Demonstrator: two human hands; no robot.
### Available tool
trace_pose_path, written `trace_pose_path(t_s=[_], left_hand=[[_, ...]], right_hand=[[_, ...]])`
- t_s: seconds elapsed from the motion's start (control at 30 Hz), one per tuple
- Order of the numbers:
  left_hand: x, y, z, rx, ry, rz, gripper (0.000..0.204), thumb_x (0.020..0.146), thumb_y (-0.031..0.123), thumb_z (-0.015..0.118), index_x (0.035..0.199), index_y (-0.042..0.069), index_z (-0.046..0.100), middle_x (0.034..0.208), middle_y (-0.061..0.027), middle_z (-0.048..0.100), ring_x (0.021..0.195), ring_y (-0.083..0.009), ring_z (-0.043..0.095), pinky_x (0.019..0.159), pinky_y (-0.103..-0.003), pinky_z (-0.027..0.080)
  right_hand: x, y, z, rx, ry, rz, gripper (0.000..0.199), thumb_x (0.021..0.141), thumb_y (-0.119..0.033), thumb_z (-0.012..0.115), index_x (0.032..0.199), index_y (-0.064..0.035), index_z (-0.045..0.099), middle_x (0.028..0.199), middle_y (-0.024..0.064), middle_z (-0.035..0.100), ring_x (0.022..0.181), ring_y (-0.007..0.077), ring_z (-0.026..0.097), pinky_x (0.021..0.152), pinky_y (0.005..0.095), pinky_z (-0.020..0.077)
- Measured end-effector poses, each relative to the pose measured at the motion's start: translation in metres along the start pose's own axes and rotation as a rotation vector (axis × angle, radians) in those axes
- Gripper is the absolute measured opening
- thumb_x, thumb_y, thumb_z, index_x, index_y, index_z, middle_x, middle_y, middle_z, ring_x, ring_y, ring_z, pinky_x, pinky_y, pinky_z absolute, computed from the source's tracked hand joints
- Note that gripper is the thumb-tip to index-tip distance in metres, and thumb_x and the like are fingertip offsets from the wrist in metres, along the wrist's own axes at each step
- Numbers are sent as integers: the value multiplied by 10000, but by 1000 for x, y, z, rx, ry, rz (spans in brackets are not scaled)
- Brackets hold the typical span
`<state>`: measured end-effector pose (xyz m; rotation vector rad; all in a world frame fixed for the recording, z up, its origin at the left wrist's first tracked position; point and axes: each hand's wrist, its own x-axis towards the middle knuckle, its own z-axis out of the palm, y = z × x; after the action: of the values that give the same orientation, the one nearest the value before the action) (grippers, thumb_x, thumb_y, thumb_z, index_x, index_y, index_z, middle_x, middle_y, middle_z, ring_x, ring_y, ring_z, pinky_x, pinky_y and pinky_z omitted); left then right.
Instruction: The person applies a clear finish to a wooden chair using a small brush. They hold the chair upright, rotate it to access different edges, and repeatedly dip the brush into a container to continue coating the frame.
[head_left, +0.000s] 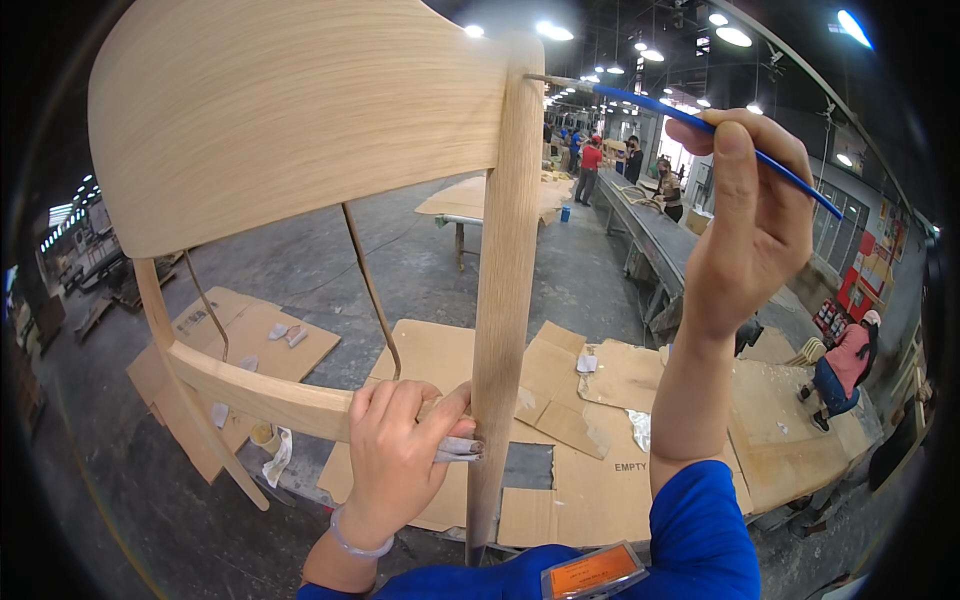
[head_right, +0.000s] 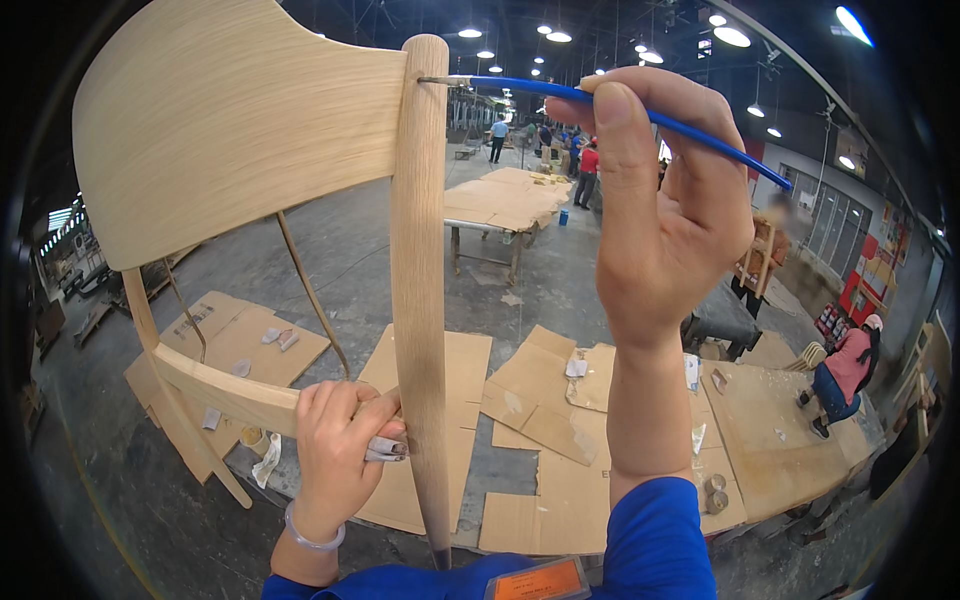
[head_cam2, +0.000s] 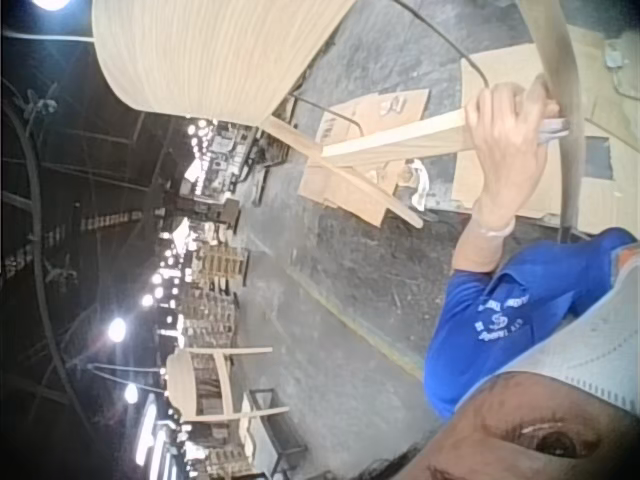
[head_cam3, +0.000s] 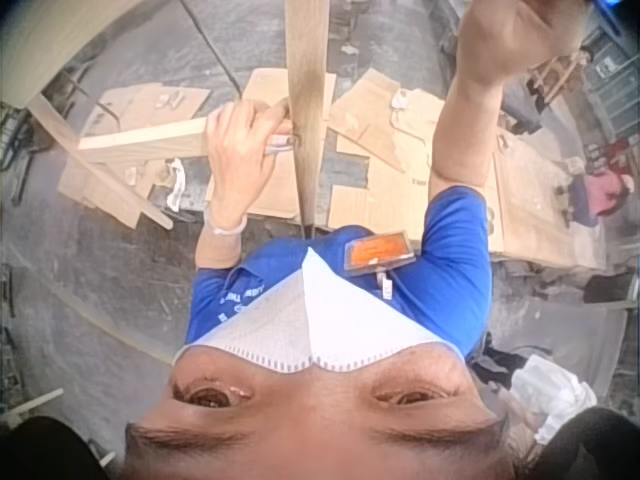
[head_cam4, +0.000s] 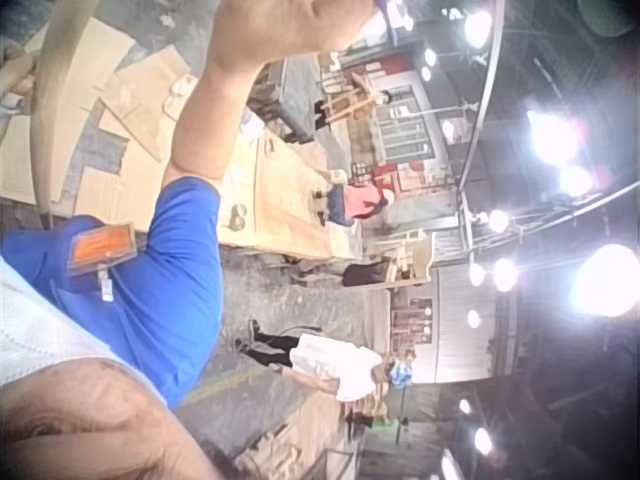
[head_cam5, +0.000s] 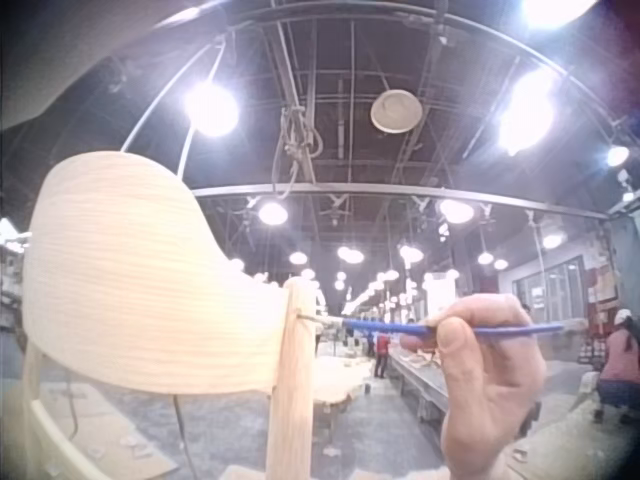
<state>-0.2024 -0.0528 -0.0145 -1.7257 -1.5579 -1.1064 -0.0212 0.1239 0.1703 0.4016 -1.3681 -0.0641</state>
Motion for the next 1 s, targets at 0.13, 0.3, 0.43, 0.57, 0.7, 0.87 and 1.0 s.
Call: trace_pose_path(t_s=[0.13, 0.3, 0.43, 0.57, 0.7, 0.87, 1.0], left_hand=[[0, -4, -2, 4, 1, -3, 218, 967, 232, 739, 1120, 85, 788, 927, -63, 625, 883, -281, 579, 864, -435, 386], [-1, -4, -2, 13, 2, -5, 218, 960, 230, 740, 1115, 85, 788, 929, -60, 629, 880, -281, 581, 865, -434, 387], [0, -10, -4, 3, 12, -7, 216, 952, 219, 743, 1114, 84, 789, 931, -61, 632, 883, -281, 584, 868, -435, 388], [-2, -12, -4, 7, 11, -4, 211, 951, 212, 744, 1113, 83, 787, 932, -62, 634, 890, -281, 586, 871, -436, 388], [-3, -17, -7, 13, 14, -6, 211, 949, 207, 745, 1114, 83, 786, 935, -62, 637, 890, -282, 587, 872, -436, 388], [-4, -22, -8, 45, -3, -9, 252, 973, 245, 751, 1199, 150, 809, 924, -56, 612, 905, -250, 597, 870, -425, 410], [-4, -24, -9, 47, 4, -12, 248, 969, 244, 755, 1193, 151, 810, 925, -58, 611, 906, -250, 598, 871, -426, 410]], right_hand=[[1, 2, 2, -15, 1, -10, 155, 1099, -62, 639, 1165, 70, 689, 1053, 144, 755, 934, 230, 784, 903, 333, 613], [1, 1, 4, -20, -9, 2, 160, 1101, -67, 638, 1165, 70, 691, 1056, 152, 758, 930, 241, 790, 899, 335, 614], [0, 1, 12, -12, -5, 17, 164, 1100, -74, 644, 1160, 69, 695, 1057, 157, 762, 935, 246, 795, 891, 330, 608], [-1, -2, 15, -30, -18, 56, 170, 1102, -83, 647, 1155, 69, 699, 1050, 157, 764, 936, 247, 796, 881, 325, 601], [-1, 0, 20, -24, -46, 32, 182, 1104, -94, 647, 1157, 71, 700, 1042, 153, 763, 933, 244, 796, 872, 317, 592], [-2, 1, 24, -16, -29, 39, 188, 1105, -98, 647, 1162, 73, 698, 1039, 153, 762, 932, 240, 795, 869, 307, 583], [-1, 2, 26, -26, -21, 41, 186, 1104, -91, 643, 1167, 76, 696, 1046, 155, 762, 936, 244, 795, 880, 313, 586]])
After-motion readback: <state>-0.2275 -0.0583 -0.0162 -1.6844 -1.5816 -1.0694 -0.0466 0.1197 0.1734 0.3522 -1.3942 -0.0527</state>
